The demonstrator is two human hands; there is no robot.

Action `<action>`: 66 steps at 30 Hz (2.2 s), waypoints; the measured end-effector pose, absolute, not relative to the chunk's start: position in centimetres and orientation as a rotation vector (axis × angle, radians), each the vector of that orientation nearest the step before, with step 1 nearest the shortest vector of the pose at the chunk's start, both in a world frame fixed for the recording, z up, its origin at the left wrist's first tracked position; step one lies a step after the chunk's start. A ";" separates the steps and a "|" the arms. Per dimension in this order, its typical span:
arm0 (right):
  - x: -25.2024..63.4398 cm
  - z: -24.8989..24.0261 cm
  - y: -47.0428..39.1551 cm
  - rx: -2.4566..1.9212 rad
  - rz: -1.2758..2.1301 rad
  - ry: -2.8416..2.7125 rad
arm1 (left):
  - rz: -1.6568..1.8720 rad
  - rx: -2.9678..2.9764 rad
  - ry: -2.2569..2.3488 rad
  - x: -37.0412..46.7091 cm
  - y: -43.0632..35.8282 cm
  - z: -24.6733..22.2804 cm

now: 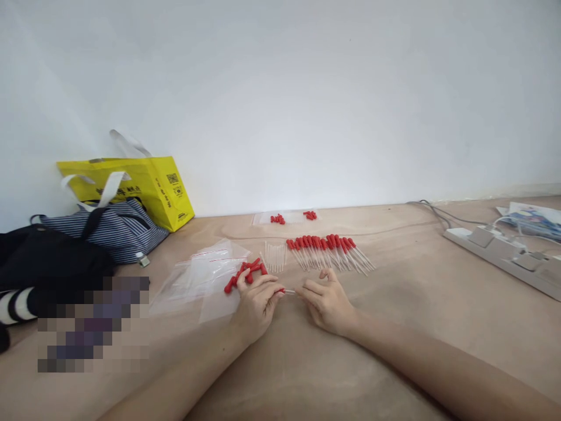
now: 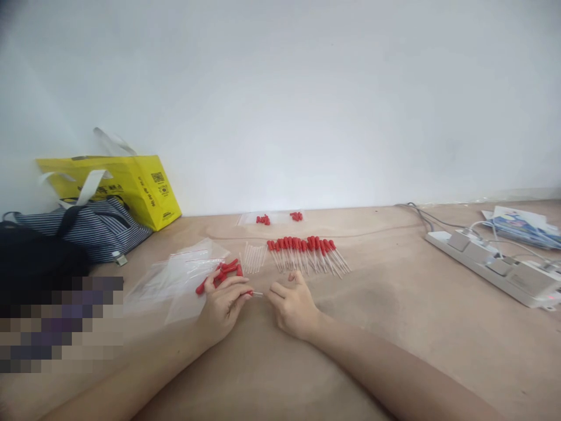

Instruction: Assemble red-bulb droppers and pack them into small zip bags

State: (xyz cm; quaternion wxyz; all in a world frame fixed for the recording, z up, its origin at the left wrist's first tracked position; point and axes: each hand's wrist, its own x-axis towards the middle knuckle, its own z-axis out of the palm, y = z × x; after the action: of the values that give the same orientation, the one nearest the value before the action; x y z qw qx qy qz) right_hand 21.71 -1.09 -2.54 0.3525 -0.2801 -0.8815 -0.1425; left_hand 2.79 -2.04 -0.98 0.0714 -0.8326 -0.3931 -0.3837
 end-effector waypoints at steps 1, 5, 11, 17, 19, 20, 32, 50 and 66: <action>21.8 -2.5 -1.0 -0.706 -0.403 -2.290 | -1.142 -2.520 -1.167 2.8 -2.1 -0.9; 22.2 -2.3 -0.7 -0.656 -0.501 -2.308 | -1.091 -2.573 -1.106 3.1 -2.4 -0.6; 21.4 -2.3 -1.1 -0.657 -0.461 -2.257 | -1.085 -2.532 -1.079 3.4 -2.8 -0.5; 20.3 -2.5 -1.2 -0.684 -0.376 -2.260 | -1.114 -2.515 -1.041 3.5 -2.8 -0.9; 20.3 -2.5 -1.0 -0.696 -0.346 -2.276 | -1.109 -2.514 -1.039 3.4 -2.6 -0.9; 20.3 -2.5 -0.8 -0.700 -0.329 -2.283 | -1.104 -2.513 -1.039 3.4 -2.5 -0.8; 22.3 -1.8 -0.3 -0.770 -0.168 -2.327 | -1.067 -2.422 -1.160 1.8 -1.8 0.0; 19.8 -0.7 3.0 -1.538 -0.063 -2.063 | -0.748 -2.158 -1.697 -1.0 0.0 -0.2; 15.7 -0.6 5.9 -1.839 0.019 -2.059 | -0.675 -2.072 -1.785 -2.0 0.4 -0.5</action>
State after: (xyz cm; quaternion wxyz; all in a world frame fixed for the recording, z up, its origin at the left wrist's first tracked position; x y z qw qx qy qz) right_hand 15.69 5.91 -0.60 0.1895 -0.6540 -0.7324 0.0067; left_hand -1.97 0.43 -0.48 0.1619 -0.7258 -0.6254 -0.2364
